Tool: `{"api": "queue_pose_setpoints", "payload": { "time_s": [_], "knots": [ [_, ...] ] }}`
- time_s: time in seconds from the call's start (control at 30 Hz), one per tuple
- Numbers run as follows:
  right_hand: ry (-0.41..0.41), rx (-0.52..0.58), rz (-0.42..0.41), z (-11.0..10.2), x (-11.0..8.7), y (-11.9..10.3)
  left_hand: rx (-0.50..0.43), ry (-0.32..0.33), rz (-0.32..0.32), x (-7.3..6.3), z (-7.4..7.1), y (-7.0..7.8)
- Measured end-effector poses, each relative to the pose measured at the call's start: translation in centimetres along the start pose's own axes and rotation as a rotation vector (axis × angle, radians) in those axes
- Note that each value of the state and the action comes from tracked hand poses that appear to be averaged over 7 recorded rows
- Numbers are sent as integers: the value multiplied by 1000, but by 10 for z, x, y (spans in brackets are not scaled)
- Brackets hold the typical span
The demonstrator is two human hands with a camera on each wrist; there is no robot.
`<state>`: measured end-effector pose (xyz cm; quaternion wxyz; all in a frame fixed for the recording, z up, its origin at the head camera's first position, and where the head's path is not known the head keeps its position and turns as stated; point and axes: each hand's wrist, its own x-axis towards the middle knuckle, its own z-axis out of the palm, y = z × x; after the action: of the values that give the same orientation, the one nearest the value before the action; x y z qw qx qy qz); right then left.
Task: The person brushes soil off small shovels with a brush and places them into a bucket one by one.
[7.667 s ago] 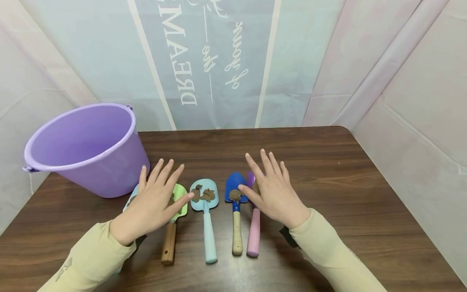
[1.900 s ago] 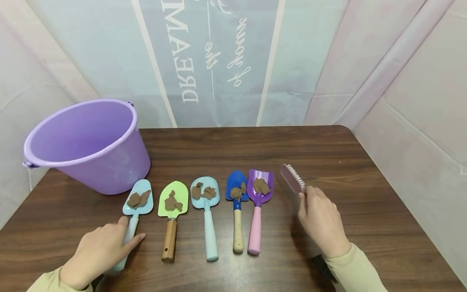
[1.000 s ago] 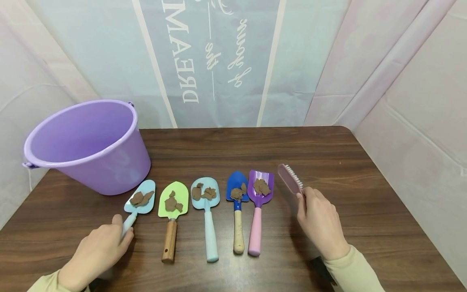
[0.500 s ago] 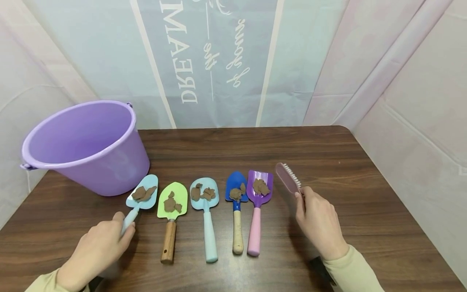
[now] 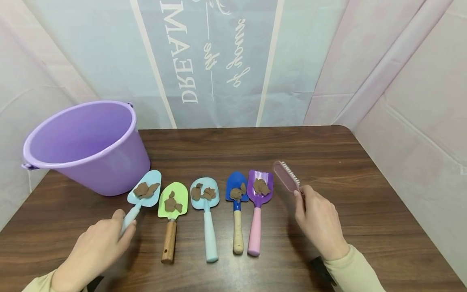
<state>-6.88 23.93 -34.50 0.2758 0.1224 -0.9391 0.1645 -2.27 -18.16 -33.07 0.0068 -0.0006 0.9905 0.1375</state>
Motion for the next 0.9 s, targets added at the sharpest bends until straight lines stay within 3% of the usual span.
{"api": "queue_pose_setpoints", "payload": {
  "time_s": [0.5, 0.9],
  "knots": [
    [1, 34, -6, -1, 2, -9, -5, 57, 78, 2, -4, 24],
    [-27, 63, -6, 1, 0, -15, -19, 36, 125, 3, -4, 47]
  ]
}}
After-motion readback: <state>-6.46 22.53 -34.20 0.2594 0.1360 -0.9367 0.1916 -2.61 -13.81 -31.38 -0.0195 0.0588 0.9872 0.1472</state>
